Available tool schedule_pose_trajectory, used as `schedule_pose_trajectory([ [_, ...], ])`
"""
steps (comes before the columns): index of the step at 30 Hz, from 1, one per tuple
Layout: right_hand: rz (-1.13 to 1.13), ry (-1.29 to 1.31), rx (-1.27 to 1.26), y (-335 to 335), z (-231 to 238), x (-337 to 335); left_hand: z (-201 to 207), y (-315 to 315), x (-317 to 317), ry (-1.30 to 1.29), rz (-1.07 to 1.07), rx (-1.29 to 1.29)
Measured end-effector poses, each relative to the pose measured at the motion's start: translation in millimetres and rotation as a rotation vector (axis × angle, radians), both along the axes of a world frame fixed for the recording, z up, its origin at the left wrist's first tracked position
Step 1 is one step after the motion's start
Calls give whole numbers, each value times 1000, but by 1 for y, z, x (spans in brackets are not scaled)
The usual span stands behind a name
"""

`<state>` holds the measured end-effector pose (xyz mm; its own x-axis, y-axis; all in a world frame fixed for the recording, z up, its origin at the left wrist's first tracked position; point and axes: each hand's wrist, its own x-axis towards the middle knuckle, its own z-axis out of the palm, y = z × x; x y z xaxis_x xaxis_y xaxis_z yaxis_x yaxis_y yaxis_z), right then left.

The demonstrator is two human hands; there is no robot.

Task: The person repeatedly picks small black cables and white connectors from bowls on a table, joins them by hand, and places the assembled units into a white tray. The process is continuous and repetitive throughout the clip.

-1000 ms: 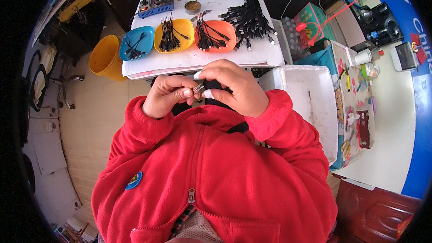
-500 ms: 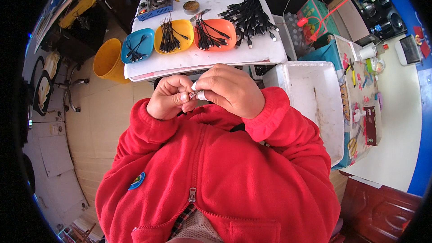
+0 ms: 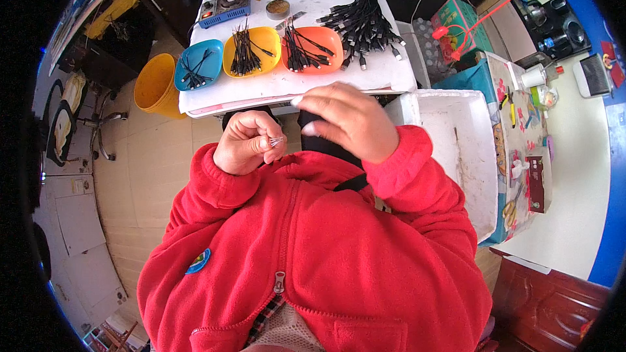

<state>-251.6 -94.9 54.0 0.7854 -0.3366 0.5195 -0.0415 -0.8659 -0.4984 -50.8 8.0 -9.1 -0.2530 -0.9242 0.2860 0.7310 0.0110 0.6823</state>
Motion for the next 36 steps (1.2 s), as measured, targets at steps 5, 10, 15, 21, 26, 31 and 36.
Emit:
schedule_pose_trajectory([
  [5, 130, -189, 123, 22, -2, 8, 2, 3, 2, -92, 35, 21],
  [10, 176, -201, 125, 19, 2, 16, 5, 3, 5, -148, -3, 66],
  [15, 114, -7, 365, 19, 0, 7, 20, 3, 10, -558, 187, -96],
  [21, 236, 71, 1602, 10, -17, 7, 30, -4, 14, -1138, 558, -650],
  [26, -22, 13, 873, 20, -15, 5, 22, 2, 12, -883, 481, -321],
  [31, -82, -135, -120, 30, -5, 10, 13, 3, 2, -583, 396, -159],
  [36, -85, 18, 301, 32, -3, 5, 13, 6, -4, -718, 488, -229],
])
